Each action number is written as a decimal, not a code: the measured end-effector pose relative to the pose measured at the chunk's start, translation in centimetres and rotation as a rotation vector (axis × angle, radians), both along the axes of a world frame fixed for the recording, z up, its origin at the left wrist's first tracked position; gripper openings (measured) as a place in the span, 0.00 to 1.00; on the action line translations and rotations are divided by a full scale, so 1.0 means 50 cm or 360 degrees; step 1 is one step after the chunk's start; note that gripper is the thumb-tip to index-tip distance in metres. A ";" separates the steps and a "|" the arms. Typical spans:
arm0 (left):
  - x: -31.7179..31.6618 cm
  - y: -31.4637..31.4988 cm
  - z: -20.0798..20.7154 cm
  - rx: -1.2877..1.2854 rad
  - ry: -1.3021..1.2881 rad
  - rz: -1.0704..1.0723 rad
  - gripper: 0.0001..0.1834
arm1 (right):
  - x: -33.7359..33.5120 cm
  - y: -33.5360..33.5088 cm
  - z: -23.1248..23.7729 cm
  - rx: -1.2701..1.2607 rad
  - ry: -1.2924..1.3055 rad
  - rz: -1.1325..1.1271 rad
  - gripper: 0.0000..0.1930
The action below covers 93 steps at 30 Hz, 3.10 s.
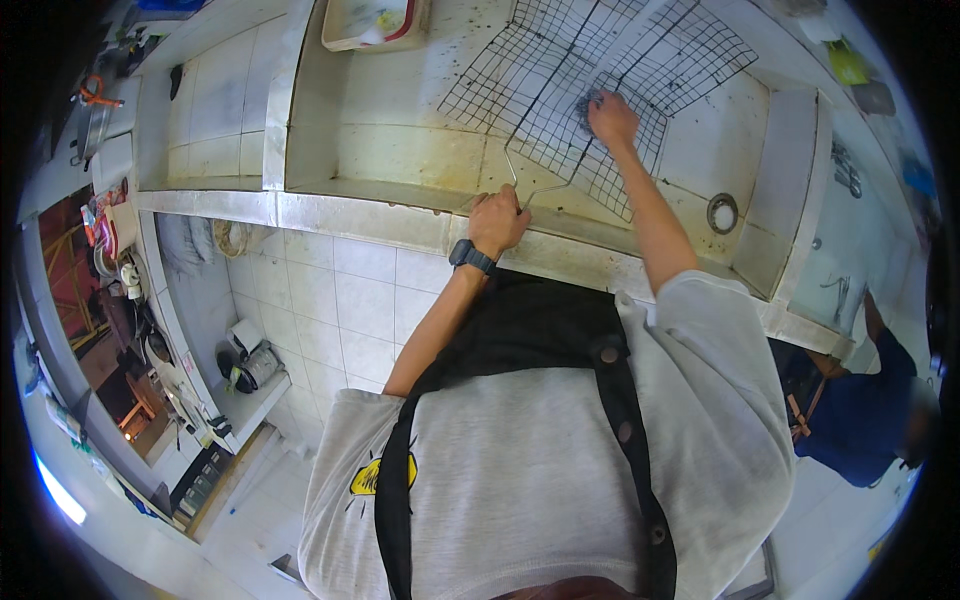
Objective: The person scrubs a metal wire rack in a commercial kitchen sink using a steel wool pad and running water. They repeatedly scrub the grid surface and rinse the rack to remove debris.
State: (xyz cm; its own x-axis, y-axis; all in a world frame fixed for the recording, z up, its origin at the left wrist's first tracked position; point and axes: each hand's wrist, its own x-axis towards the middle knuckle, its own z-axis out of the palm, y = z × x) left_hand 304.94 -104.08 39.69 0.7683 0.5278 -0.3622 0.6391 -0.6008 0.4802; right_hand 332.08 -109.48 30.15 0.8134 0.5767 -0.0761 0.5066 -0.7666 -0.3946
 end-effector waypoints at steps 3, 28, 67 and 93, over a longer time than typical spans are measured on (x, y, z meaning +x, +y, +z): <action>-0.012 0.000 -0.017 0.0016 0.0062 -0.0032 0.13 | -0.099 0.038 0.060 -0.0073 0.0117 0.0366 0.16; 0.000 -0.015 0.010 0.0022 0.0140 0.0003 0.18 | -0.134 0.168 0.053 0.0152 -0.0103 0.0300 0.16; 0.027 -0.003 0.006 -0.0341 0.0209 0.0405 0.12 | -0.090 0.165 0.074 -0.0434 0.0200 0.1020 0.22; 0.044 -0.006 -0.004 -0.0375 0.0310 0.0311 0.14 | -0.057 0.288 0.059 0.0173 0.0244 0.0668 0.19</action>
